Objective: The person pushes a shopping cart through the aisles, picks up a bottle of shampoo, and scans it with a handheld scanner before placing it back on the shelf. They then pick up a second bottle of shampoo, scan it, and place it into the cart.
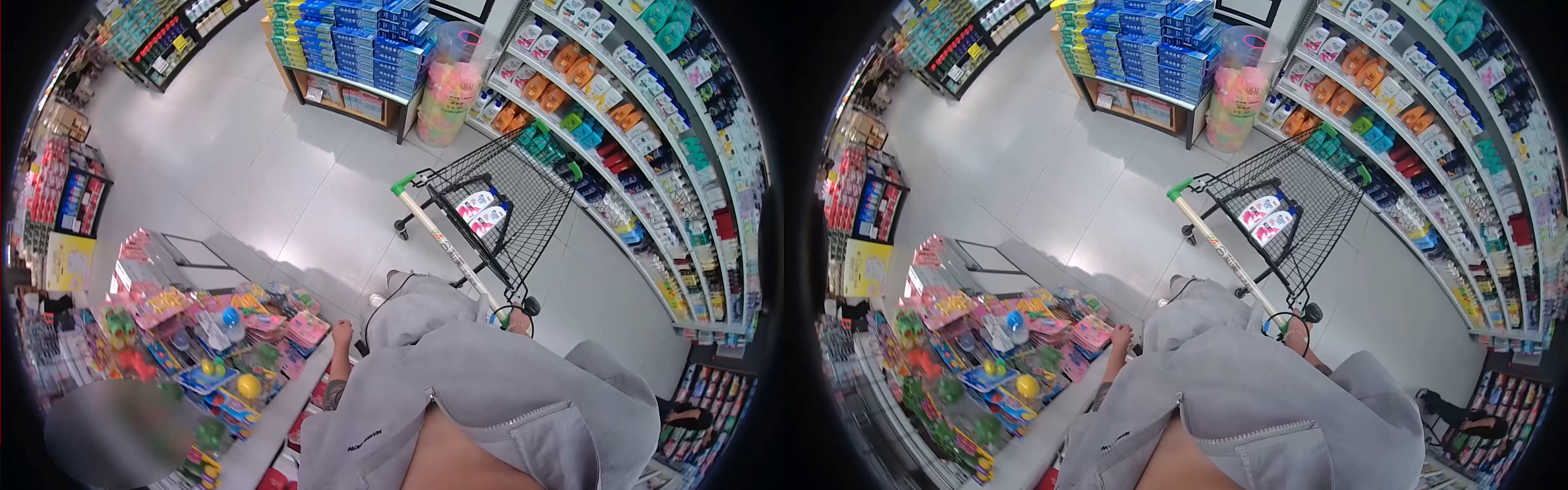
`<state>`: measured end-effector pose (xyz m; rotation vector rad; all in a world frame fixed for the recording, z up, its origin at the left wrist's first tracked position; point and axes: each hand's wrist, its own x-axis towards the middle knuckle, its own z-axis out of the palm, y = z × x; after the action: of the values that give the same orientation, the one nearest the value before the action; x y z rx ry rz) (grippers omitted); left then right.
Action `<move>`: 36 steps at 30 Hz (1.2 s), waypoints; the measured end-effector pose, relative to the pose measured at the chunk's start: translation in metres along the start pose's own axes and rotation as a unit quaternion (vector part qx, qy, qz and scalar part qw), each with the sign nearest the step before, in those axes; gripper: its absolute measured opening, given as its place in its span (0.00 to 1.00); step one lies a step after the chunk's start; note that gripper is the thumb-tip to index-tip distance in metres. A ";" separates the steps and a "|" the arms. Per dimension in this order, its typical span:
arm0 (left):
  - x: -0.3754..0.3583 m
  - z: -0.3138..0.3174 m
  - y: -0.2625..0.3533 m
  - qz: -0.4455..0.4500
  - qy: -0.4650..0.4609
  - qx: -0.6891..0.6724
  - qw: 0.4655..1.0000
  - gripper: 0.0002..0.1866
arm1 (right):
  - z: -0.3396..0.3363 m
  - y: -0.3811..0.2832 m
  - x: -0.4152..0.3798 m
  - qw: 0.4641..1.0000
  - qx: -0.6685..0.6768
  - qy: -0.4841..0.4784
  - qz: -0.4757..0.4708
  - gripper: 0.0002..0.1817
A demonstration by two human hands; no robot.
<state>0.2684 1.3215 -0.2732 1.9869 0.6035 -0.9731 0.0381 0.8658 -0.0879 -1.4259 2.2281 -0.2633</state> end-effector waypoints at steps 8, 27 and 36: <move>0.040 -0.015 0.126 0.140 -0.068 0.114 0.981 0.19 | 0.047 0.004 -0.062 0.996 0.028 0.031 0.078 0.27; 0.247 -0.157 0.312 0.153 -0.119 0.347 0.918 0.21 | 0.156 -0.132 -0.180 0.941 0.124 0.196 0.248 0.28; 0.293 -0.040 0.506 0.368 -0.217 0.242 0.871 0.14 | 0.177 -0.226 -0.199 0.928 0.165 0.228 0.243 0.21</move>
<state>0.8095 1.0962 -0.2599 2.0395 -0.6828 -1.0683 0.3745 0.9609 -0.0916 -0.6452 2.6519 -0.8184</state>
